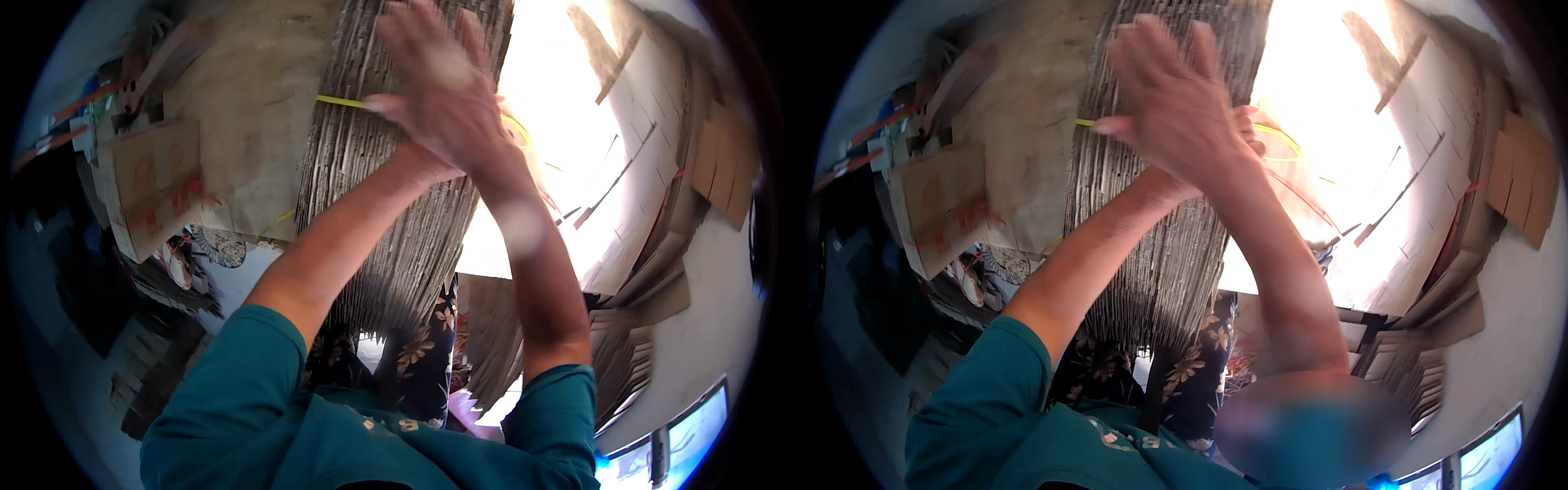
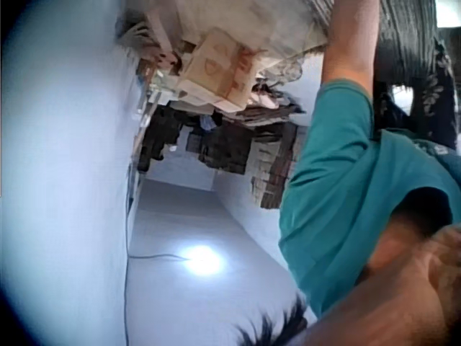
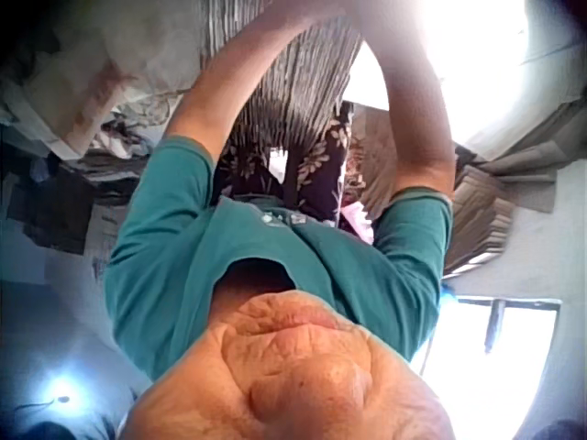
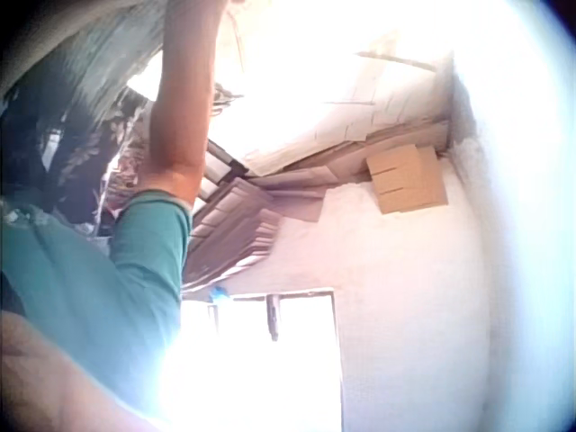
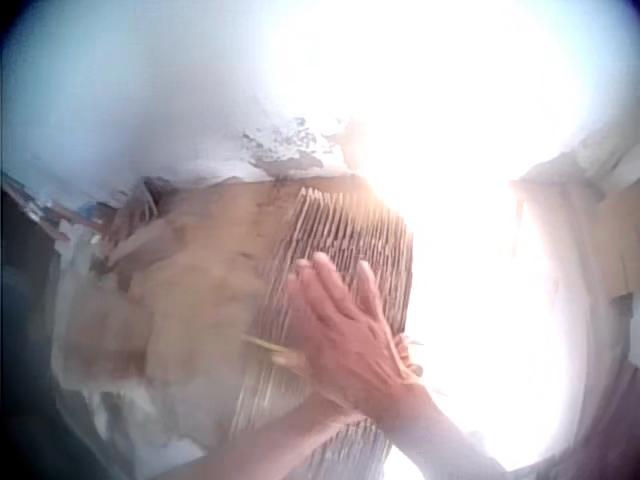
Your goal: The person gathers flat cardboard pieces, aligns them into a stack, and secures the bundle with yellow and red plastic ties. The person then lifts the tied bundle and places it on a nearby pile of similar stacks.
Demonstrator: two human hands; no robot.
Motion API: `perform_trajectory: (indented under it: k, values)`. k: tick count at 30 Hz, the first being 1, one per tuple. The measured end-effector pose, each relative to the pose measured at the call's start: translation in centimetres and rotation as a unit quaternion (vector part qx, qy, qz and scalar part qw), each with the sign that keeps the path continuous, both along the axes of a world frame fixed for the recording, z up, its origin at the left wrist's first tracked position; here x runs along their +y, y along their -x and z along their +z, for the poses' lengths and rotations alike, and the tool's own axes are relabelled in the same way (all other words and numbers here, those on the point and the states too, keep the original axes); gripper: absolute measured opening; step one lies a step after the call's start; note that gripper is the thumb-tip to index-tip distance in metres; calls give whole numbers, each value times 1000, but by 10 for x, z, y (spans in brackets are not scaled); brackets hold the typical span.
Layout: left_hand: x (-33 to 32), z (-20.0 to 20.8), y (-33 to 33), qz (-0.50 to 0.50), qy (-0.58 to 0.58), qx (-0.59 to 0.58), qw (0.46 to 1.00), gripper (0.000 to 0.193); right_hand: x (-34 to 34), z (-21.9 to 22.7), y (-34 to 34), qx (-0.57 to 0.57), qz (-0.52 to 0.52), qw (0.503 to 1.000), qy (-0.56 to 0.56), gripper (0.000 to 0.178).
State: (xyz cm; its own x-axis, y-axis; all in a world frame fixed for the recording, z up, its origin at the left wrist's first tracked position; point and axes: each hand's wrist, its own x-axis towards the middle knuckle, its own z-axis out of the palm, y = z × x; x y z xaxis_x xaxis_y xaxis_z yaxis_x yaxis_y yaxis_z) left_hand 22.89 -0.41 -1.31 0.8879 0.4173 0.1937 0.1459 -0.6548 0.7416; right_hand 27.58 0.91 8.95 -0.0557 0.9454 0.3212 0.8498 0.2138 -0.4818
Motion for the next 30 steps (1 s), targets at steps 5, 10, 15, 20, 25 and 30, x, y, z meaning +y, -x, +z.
perform_trajectory:
  k: [5, 10, 15, 20, 25, 30]
  values:
    - [-1, 5, 16, 0, -30, -80, 996, 13, 68, -29, 72, -14, 221, 973, -65, 61]
    - [-23, -29, -2, 81, 11, -153, 985, 21, 61, -82, 88, -165, 274, 945, 68, 67]
    - [-18, -40, 0, 120, 15, -179, 976, 29, 65, -27, 117, -85, 320, 943, 0, 65]
    - [-6, 14, 11, 78, -64, -155, 983, 36, 33, -75, 142, -172, 487, 854, 62, 66]
    - [2, 16, 22, 7, 89, -237, 967, 24, 38, -46, 138, -91, 436, 895, -27, 67]
    - [-20, -17, 1, 109, -299, -72, 945, 23, 66, -69, 98, -242, 306, 912, 125, 63]
